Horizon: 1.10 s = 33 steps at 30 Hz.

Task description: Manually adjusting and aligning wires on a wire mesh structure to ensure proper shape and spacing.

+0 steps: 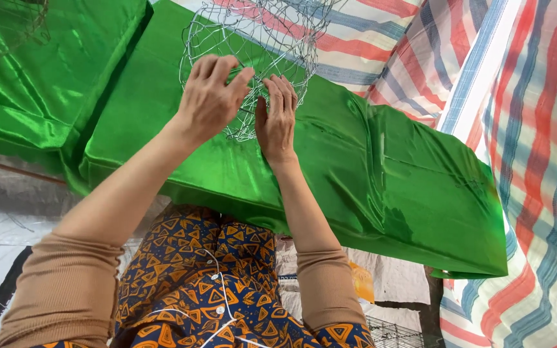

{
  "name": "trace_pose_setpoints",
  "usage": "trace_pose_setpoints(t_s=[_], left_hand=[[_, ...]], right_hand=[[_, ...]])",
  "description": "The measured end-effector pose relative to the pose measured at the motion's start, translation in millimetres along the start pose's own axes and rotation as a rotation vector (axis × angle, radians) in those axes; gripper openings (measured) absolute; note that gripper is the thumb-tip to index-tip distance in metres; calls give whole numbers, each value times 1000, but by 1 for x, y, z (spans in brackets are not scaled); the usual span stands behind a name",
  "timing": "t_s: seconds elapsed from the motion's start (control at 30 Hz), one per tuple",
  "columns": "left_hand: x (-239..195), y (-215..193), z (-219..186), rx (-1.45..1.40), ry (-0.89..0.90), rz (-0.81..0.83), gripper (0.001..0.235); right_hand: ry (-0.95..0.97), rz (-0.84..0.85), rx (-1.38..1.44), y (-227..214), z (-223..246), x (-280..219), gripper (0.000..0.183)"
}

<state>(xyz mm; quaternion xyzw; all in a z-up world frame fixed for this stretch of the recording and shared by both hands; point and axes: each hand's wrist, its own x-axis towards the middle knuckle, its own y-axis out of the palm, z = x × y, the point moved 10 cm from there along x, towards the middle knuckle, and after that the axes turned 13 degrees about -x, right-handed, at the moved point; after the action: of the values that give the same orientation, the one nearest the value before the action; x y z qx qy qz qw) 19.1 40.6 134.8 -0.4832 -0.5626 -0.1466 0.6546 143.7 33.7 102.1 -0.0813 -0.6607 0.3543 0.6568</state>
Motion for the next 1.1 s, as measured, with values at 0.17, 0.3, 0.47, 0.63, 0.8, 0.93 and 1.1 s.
trace_pose_setpoints(t_s=[0.17,0.3,0.47,0.63,0.8,0.93,1.1], left_hand=[[19,20,6,-46,-22,101,9],[18,38,17,-115,-105,164,25],[12,38,19,-67,-52,165,23],[6,39,22,200,96,172,13],[15,14,19,106,106,112,13],[14,15,22,88,104,118,12],[12,42,37,-77,-4,304,12]], right_hand=[[-13,-25,-39,-11,8,12,31],[7,-67,-324,-20,15,17,7],[14,2,-297,-17,13,18,10],[-12,29,-225,-16,8,21,11],[-28,38,-190,-17,12,23,13],[-37,40,-177,-20,10,23,14],[-51,11,-190,-25,7,25,13]])
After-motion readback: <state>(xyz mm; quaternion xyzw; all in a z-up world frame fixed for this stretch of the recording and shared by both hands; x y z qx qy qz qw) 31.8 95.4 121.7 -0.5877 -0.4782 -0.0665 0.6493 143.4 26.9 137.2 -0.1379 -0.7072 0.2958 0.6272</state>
